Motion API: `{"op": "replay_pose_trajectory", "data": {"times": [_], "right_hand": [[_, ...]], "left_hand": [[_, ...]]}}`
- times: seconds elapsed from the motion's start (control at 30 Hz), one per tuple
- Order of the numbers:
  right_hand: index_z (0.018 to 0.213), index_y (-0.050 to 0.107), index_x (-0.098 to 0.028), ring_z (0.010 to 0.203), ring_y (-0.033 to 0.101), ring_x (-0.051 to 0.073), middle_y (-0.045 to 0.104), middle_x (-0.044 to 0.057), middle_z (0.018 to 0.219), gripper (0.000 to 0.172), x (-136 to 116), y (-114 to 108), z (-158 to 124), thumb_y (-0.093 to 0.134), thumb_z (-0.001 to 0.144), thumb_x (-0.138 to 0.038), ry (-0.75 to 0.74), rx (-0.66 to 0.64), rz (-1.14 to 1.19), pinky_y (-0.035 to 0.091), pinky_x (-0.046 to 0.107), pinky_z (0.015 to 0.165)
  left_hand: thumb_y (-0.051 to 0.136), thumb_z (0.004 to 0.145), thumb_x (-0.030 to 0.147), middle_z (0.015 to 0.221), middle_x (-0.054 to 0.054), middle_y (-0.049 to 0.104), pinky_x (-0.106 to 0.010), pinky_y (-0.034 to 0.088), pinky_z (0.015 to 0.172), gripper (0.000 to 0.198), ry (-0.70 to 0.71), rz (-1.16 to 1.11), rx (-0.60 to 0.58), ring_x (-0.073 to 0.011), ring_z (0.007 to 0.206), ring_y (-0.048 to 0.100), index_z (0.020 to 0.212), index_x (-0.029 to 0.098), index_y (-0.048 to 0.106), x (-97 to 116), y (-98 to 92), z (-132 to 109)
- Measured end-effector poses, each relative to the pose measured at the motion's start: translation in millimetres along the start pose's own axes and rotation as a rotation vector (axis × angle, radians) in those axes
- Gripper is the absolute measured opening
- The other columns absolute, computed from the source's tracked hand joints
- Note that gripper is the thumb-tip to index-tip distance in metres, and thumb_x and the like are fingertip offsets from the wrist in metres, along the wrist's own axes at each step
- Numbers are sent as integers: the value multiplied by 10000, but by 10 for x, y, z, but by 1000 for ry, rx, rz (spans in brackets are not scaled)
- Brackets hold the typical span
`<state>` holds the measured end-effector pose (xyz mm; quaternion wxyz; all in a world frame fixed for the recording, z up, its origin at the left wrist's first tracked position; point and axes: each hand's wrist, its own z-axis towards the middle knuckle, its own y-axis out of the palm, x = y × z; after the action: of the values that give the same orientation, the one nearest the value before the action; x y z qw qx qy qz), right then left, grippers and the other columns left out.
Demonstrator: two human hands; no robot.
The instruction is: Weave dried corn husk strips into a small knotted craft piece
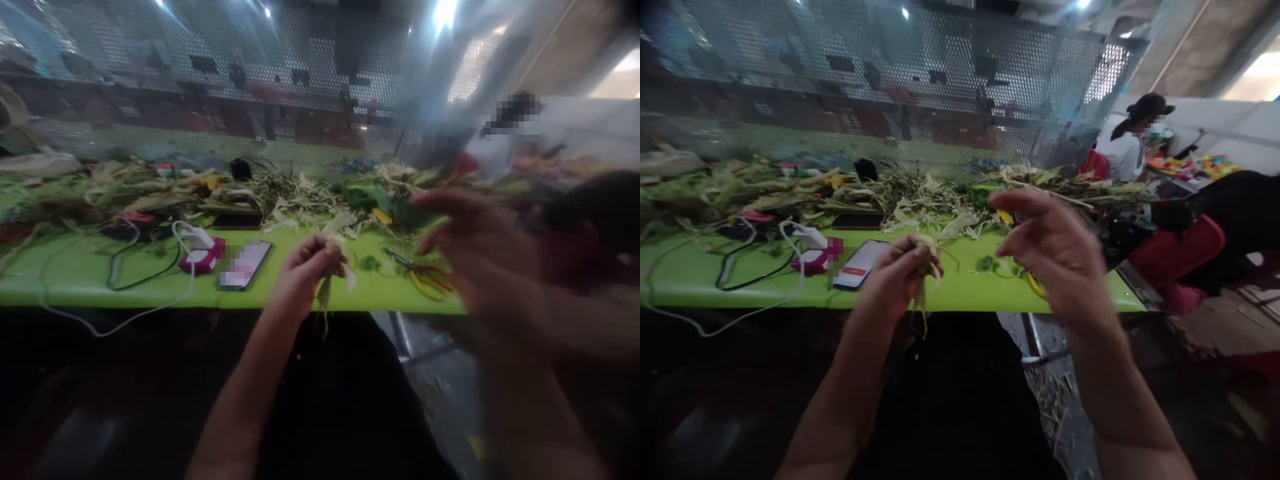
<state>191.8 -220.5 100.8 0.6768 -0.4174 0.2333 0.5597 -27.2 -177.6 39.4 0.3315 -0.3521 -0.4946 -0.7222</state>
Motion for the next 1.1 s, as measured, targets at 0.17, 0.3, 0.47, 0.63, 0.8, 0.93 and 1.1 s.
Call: {"op": "replay_pose_trajectory", "data": {"times": [0.17, 0.3, 0.47, 0.63, 0.8, 0.93, 1.1], "right_hand": [[1318, 571, -279, 782, 648, 139, 564, 67, 1366, 465, 632, 382, 12, 650, 863, -226, 334, -365, 315, 576, 309, 711], [1157, 651, -213, 843, 661, 176, 696, 56, 1051, 348, 944, 469, 23, 688, 812, -230, 393, -357, 322, 551, 326, 777], [871, 714, -193, 761, 623, 174, 687, 32, 809, 98, 878, 333, 90, 664, 860, -276, 51, -256, -290, 472, 303, 718], [823, 674, -197, 758, 614, 176, 666, 40, 809, 106, 687, 280, 83, 621, 910, -222, -223, -197, -608, 444, 285, 684], [933, 672, -191, 791, 618, 181, 660, 59, 879, 131, 593, 248, 63, 543, 957, -194, -326, -310, -791, 435, 285, 710], [968, 682, -193, 802, 612, 185, 658, 65, 900, 159, 591, 191, 99, 524, 974, -208, -411, -393, -860, 420, 286, 714], [917, 706, -196, 787, 607, 169, 650, 52, 884, 153, 528, 162, 207, 558, 955, -201, -392, -489, -762, 418, 274, 709]], "left_hand": [[758, 753, 314, 730, -6, 664, -208, 497, 615, 222, -144, -3, -16, -83, 614, 606, 790, 144, 620, -369, -40, 66], [754, 749, 333, 722, -11, 658, -221, 486, 609, 241, -177, 32, -31, -88, 598, 600, 781, 137, 616, -397, -90, 58], [782, 702, 342, 694, -11, 647, -238, 470, 619, 275, -184, 131, -11, -95, 587, 595, 786, 124, 638, -461, -136, 100], [811, 662, 396, 683, -25, 659, -244, 466, 637, 346, -178, 213, 14, -100, 602, 590, 777, 113, 649, -557, -131, 153], [803, 661, 416, 663, -29, 662, -233, 462, 626, 350, -172, 256, 12, -102, 598, 579, 754, 116, 647, -607, -110, 177], [743, 719, 404, 670, -36, 660, -235, 465, 645, 302, -183, 413, -49, -108, 619, 581, 743, 113, 665, -642, -104, 183], [704, 754, 335, 683, -11, 643, -218, 405, 600, 215, -155, 595, -213, -109, 635, 563, 783, 122, 694, -623, -90, 146]]}}
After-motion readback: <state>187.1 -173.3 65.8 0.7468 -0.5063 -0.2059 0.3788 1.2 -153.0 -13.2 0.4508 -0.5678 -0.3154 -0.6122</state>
